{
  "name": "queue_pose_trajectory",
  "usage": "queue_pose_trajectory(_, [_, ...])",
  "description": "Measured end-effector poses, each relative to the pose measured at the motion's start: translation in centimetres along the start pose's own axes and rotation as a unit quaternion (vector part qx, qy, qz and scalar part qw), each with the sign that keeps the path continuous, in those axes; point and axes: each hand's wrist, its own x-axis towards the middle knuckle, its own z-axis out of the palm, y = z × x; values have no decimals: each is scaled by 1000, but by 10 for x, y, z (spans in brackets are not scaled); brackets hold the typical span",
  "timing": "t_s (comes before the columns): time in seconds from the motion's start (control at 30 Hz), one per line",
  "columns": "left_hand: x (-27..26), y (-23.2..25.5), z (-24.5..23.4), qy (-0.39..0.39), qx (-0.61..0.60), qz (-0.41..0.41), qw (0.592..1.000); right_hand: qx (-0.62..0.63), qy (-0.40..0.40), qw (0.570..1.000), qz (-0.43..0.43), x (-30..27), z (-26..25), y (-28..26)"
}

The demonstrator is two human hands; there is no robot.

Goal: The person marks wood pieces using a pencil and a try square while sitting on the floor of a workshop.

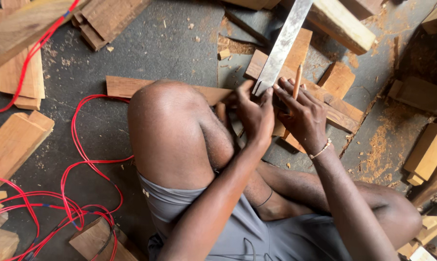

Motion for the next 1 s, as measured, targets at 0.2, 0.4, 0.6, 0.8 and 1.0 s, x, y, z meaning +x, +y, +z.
queue_pose_trajectory(0.2, [17,7,-16,-206,647,354,643,29,21,999,8,-3,0,4])
queue_pose_trajectory(0.4, [54,11,12,-270,672,468,506,76,51,995,37,-8,2,8])
queue_pose_trajectory(0.6, [68,-14,25,-281,605,544,508,144,88,982,88,-28,26,19])
queue_pose_trajectory(0.8, [77,-36,40,-302,609,537,499,114,97,986,68,-35,31,22])
queue_pose_trajectory(1.0, [80,-49,48,-276,592,558,511,44,114,991,55,-36,18,9])
